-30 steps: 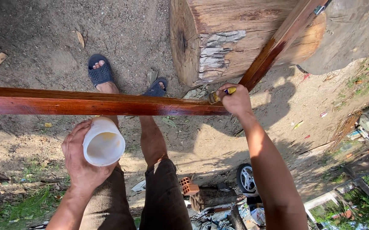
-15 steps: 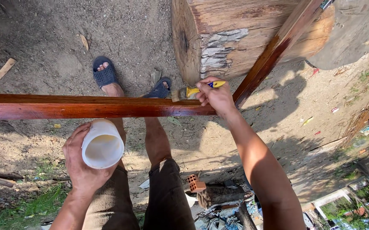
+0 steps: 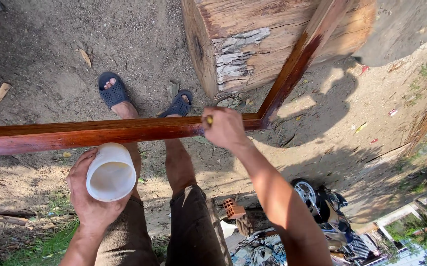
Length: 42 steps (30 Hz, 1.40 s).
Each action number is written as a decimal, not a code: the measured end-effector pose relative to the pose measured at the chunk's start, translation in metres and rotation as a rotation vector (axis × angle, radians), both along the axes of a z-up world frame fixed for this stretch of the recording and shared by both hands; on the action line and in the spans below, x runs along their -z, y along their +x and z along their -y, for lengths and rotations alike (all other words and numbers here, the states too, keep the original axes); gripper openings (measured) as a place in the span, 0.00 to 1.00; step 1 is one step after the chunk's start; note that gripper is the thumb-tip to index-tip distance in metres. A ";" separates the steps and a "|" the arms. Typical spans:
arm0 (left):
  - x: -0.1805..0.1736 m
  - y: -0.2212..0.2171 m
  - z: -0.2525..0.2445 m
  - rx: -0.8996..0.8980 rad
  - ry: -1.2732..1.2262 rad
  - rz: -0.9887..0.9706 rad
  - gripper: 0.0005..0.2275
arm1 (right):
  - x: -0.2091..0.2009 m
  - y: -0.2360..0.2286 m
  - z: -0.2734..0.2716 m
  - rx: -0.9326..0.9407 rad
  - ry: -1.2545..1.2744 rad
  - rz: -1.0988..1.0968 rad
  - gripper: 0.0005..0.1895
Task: The person holds a white cup of wood stain in one hand and a brush in the other, brushing the stain onto the rails of a large wooden frame resting on logs. They work around the frame, dipping the brush back into the cup as they coat the bare wood surfaces.
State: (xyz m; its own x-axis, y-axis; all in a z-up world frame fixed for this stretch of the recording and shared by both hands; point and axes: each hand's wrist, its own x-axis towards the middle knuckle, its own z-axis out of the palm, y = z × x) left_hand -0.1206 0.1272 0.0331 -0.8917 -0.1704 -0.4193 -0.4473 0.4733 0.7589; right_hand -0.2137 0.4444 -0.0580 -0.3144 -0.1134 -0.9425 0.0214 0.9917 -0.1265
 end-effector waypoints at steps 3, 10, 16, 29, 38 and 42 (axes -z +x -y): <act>-0.004 0.002 -0.004 0.035 -0.024 0.009 0.37 | -0.014 0.019 0.058 0.253 -0.338 -0.218 0.06; 0.002 0.008 0.003 0.005 0.082 -0.019 0.37 | -0.007 0.043 -0.053 0.875 -0.127 -0.154 0.05; -0.002 0.005 0.008 0.106 0.030 -0.039 0.37 | -0.063 0.047 -0.178 0.780 0.083 -0.543 0.07; -0.012 0.017 -0.051 0.190 -0.113 -0.069 0.36 | -0.057 0.144 -0.226 -0.074 -0.310 -0.389 0.09; -0.029 0.135 -0.221 -0.196 0.049 0.041 0.42 | -0.044 -0.062 -0.289 0.225 -0.858 -0.774 0.05; -0.026 0.177 -0.311 -0.298 0.053 0.072 0.43 | -0.033 -0.055 -0.295 0.093 -0.899 -0.997 0.06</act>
State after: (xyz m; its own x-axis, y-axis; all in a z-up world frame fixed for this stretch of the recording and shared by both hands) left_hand 0.0561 0.4384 0.0593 -0.7735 -0.3963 -0.4947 -0.6139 0.2742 0.7402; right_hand -0.2684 0.7394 -0.0254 -0.8578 -0.5077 0.0796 -0.3976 0.5575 -0.7288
